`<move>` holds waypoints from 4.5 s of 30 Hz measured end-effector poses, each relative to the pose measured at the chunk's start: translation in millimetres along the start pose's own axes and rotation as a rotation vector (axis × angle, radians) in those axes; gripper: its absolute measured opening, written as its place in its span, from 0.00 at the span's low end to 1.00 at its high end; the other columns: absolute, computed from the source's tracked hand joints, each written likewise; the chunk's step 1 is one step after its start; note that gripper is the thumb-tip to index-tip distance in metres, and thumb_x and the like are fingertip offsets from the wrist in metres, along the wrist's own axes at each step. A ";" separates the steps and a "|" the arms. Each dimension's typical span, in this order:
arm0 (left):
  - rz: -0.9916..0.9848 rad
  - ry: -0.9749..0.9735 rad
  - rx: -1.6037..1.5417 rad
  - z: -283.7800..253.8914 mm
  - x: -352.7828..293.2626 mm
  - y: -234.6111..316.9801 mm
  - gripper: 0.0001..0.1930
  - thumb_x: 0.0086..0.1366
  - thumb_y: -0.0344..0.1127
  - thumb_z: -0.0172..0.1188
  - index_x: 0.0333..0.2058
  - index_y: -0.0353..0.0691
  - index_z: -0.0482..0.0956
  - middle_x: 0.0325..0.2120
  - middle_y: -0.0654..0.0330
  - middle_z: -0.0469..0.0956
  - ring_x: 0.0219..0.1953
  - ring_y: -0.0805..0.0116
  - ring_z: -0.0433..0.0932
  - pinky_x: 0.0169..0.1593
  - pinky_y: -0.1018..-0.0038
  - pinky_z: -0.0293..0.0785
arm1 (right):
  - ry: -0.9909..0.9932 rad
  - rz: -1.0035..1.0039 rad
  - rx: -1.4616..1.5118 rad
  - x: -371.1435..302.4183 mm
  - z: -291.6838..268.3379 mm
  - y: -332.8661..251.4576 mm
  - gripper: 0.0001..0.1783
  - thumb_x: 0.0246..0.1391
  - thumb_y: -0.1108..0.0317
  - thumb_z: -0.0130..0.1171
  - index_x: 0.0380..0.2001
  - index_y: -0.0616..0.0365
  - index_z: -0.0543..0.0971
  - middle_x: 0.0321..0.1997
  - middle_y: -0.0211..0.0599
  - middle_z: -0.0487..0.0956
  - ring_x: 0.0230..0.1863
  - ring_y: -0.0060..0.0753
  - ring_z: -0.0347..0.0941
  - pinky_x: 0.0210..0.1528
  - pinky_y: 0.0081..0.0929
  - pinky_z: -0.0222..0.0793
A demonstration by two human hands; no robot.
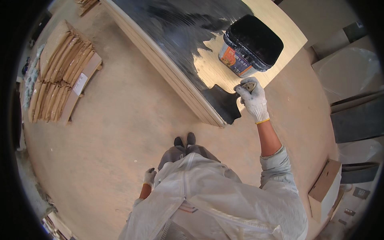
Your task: The person applies black paint to a large wooden board using a foam brush. They repeatedly dip the brush into a paint container and spread the paint across the board's surface, gradually covering more area.
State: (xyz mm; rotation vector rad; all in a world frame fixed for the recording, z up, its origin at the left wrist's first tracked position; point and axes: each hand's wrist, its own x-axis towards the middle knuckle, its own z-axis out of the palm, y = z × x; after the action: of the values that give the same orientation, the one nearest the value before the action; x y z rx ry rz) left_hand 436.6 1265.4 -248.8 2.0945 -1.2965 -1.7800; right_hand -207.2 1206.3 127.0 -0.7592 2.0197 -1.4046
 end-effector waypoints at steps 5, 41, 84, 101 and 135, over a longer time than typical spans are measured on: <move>-0.198 -0.106 0.052 -13.2 11.2 12.7 0.21 0.70 0.29 0.58 0.60 0.33 0.81 0.32 0.56 0.85 0.23 0.69 0.80 0.27 0.70 0.79 | 0.058 -0.078 -0.053 23.9 32.6 -15.9 0.15 0.61 0.69 0.71 0.48 0.56 0.78 0.33 0.33 0.83 0.25 0.21 0.74 0.27 0.23 0.71; 0.037 0.330 -0.280 359.8 -184.8 87.7 0.21 0.76 0.36 0.56 0.63 0.32 0.79 0.44 0.52 0.88 0.35 0.70 0.85 0.42 0.72 0.84 | -0.565 0.352 0.754 54.3 -123.5 122.8 0.30 0.65 0.75 0.62 0.67 0.71 0.66 0.52 0.56 0.84 0.40 0.46 0.87 0.29 0.36 0.85; 0.727 0.126 -1.127 448.7 -196.2 614.4 0.24 0.79 0.49 0.58 0.64 0.39 0.74 0.56 0.55 0.80 0.54 0.62 0.82 0.55 0.65 0.83 | -1.304 -0.022 0.866 162.1 -197.4 -81.0 0.25 0.74 0.69 0.57 0.70 0.60 0.71 0.48 0.31 0.82 0.31 0.14 0.71 0.29 0.16 0.69; 0.494 -0.139 -1.077 530.8 -163.9 783.4 0.14 0.72 0.37 0.66 0.48 0.32 0.83 0.43 0.54 0.85 0.43 0.61 0.85 0.47 0.64 0.85 | -0.352 -0.229 0.322 370.8 -401.3 -60.4 0.23 0.68 0.64 0.60 0.61 0.67 0.80 0.25 0.31 0.79 0.15 0.16 0.66 0.16 0.16 0.57; 0.487 -0.269 -0.828 908.1 -68.6 1099.5 0.33 0.72 0.56 0.68 0.57 0.28 0.77 0.47 0.52 0.81 0.46 0.63 0.82 0.43 0.60 0.85 | -0.595 -0.063 -0.716 812.0 -536.1 -68.5 0.14 0.60 0.64 0.57 0.28 0.64 0.83 0.20 0.43 0.80 0.14 0.35 0.72 0.16 0.36 0.64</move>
State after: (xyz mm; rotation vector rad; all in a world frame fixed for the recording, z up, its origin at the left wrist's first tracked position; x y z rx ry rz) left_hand -909.9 1003.8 147.0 1.0349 -0.7828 -1.9216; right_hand -1137.7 940.3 248.6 -1.3521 1.9788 -0.3492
